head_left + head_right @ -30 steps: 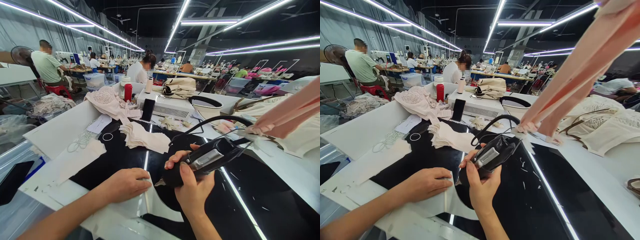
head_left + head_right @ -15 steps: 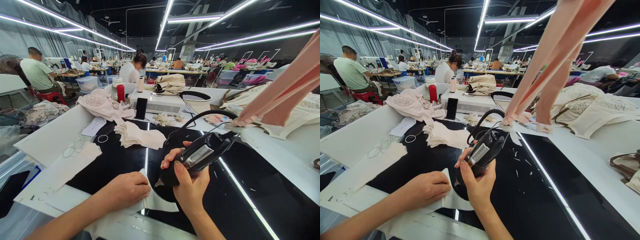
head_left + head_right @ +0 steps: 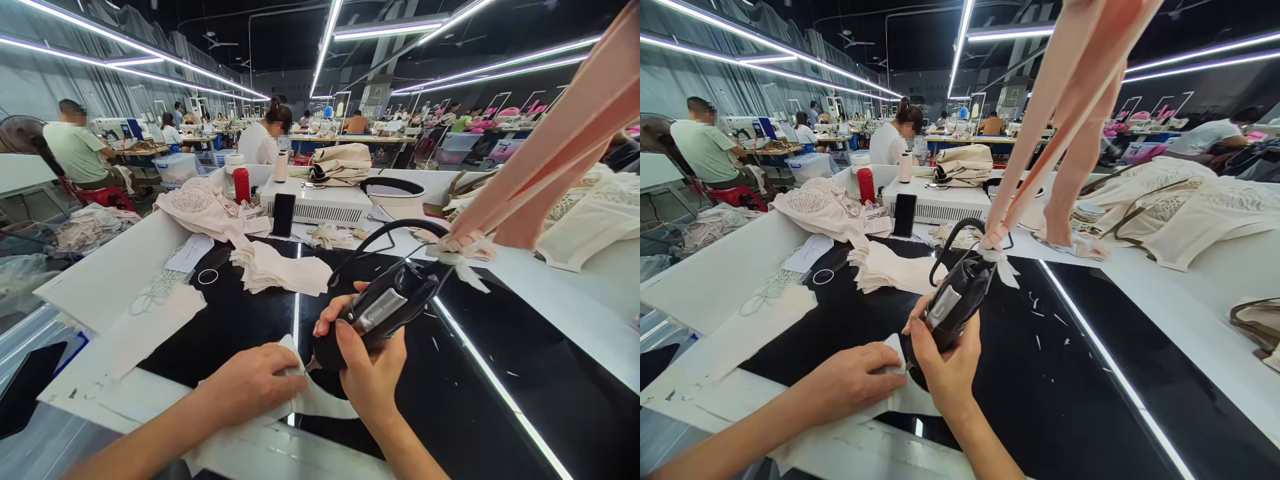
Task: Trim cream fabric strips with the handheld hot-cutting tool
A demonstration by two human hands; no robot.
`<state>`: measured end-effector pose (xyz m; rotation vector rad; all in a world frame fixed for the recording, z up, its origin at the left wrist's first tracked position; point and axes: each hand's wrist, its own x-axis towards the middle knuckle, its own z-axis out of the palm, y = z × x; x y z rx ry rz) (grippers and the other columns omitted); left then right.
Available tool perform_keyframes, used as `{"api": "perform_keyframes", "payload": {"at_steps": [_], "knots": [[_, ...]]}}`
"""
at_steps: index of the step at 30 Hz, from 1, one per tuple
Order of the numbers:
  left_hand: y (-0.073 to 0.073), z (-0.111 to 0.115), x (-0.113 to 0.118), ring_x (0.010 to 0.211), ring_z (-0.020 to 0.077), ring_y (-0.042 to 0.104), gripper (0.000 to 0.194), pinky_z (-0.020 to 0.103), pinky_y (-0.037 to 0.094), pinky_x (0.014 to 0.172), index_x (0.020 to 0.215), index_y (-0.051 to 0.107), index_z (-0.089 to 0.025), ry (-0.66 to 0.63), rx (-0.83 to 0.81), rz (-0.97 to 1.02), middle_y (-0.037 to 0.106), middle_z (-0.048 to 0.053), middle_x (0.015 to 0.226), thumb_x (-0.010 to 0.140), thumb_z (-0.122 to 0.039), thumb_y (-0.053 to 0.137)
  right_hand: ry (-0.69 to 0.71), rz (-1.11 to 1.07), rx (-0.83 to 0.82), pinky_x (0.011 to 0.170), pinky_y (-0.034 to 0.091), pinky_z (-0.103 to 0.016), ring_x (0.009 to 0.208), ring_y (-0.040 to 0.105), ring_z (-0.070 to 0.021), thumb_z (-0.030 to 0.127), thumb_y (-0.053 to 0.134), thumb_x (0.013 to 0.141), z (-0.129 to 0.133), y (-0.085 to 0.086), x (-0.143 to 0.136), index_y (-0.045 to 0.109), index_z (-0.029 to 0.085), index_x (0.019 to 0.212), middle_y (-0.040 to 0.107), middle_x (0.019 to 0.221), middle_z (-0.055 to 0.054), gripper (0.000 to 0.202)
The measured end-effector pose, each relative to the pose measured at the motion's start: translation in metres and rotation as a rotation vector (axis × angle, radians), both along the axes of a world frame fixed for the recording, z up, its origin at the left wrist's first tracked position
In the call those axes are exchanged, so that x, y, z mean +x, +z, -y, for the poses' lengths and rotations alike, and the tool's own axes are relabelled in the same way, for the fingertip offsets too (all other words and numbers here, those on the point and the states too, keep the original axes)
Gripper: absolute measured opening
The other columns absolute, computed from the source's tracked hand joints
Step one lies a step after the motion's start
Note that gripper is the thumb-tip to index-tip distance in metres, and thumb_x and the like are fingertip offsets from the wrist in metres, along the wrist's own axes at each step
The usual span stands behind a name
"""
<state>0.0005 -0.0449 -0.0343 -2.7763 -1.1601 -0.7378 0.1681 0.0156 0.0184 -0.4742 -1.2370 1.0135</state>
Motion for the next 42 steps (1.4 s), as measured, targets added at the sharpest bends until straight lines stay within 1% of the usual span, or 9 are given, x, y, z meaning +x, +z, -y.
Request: {"api": "perform_keyframes", "payload": {"at_steps": [10,15,19,24,26,29,32,36,42], "knots": [[-0.002,0.001,-0.002,0.097,0.0181,0.065,0.017,0.028,0.058,0.086,0.11,0.067,-0.02,-0.015,0.025,-0.036,0.067,0.008,0.111,0.103,-0.015,0.052,-0.022,-0.033,-0.034,0.056,0.055,-0.03,0.058,0.063,-0.0138,0.026,0.073,0.086,0.005,0.004,0.011,0.056,0.028,0.118,0.066,0.079,0.004,0.036],[-0.002,0.001,-0.004,0.099,0.0179,0.064,0.017,0.028,0.057,0.088,0.112,0.067,-0.021,-0.02,0.034,-0.048,0.066,0.008,0.114,0.103,-0.017,0.053,-0.016,-0.029,-0.022,0.055,0.055,-0.03,0.057,0.063,-0.0137,0.023,0.072,0.086,0.008,0.001,0.009,0.056,0.028,0.116,0.066,0.078,0.004,0.034],[-0.002,0.001,-0.007,0.101,0.0175,0.065,0.016,0.029,0.058,0.09,0.11,0.068,-0.021,-0.024,0.006,-0.048,0.066,0.008,0.117,0.104,-0.018,0.054,-0.028,0.006,-0.024,0.055,0.055,-0.03,0.057,0.063,-0.0139,0.023,0.071,0.088,0.009,0.004,0.009,0.056,0.029,0.116,0.066,0.079,0.004,0.032],[0.0,0.005,-0.004,0.11,0.0191,0.066,0.017,0.042,0.052,0.109,0.112,0.065,-0.019,-0.009,0.002,0.034,0.068,0.008,0.115,0.105,-0.016,0.049,-0.057,-0.025,-0.029,0.055,0.055,-0.03,0.058,0.064,-0.0144,0.029,0.076,0.086,0.013,0.011,0.028,0.057,0.028,0.117,0.066,0.078,0.004,0.036],[0.003,0.008,0.004,0.107,0.0196,0.067,0.017,0.038,0.055,0.103,0.111,0.064,-0.016,0.002,0.01,0.094,0.069,0.009,0.109,0.105,-0.014,0.048,-0.081,-0.016,-0.027,0.054,0.056,-0.031,0.057,0.063,-0.0148,0.031,0.078,0.085,0.016,0.011,0.038,0.058,0.028,0.118,0.066,0.078,0.003,0.038],[0.007,0.014,0.02,0.096,0.0188,0.067,0.018,0.03,0.06,0.087,0.108,0.063,-0.015,0.013,-0.028,0.157,0.068,0.009,0.099,0.105,-0.012,0.045,-0.096,0.003,-0.018,0.053,0.056,-0.031,0.058,0.063,-0.0155,0.032,0.078,0.086,0.022,0.008,0.049,0.058,0.028,0.119,0.066,0.078,0.002,0.039],[0.005,0.018,0.036,0.087,0.0192,0.066,0.02,0.03,0.06,0.08,0.106,0.063,-0.015,0.028,-0.066,0.139,0.066,0.008,0.094,0.106,-0.013,0.044,-0.09,0.012,-0.017,0.052,0.056,-0.03,0.059,0.063,-0.0152,0.031,0.078,0.086,0.026,0.004,0.054,0.059,0.029,0.119,0.066,0.079,0.002,0.038],[-0.002,0.021,0.046,0.084,0.0213,0.065,0.021,0.033,0.06,0.075,0.111,0.063,-0.015,0.08,-0.08,0.09,0.065,0.007,0.092,0.107,-0.016,0.042,-0.094,0.017,-0.027,0.053,0.056,-0.03,0.059,0.064,-0.0146,0.031,0.078,0.086,0.029,0.002,0.053,0.059,0.029,0.12,0.067,0.079,0.002,0.039],[-0.006,0.027,0.04,0.09,0.0205,0.064,0.021,0.03,0.059,0.078,0.113,0.062,-0.016,0.068,-0.088,0.104,0.065,0.008,0.098,0.105,-0.013,0.043,-0.066,0.007,-0.025,0.053,0.056,-0.028,0.06,0.065,-0.0143,0.026,0.077,0.087,0.032,0.002,0.053,0.058,0.029,0.122,0.068,0.081,0.002,0.04]]}}
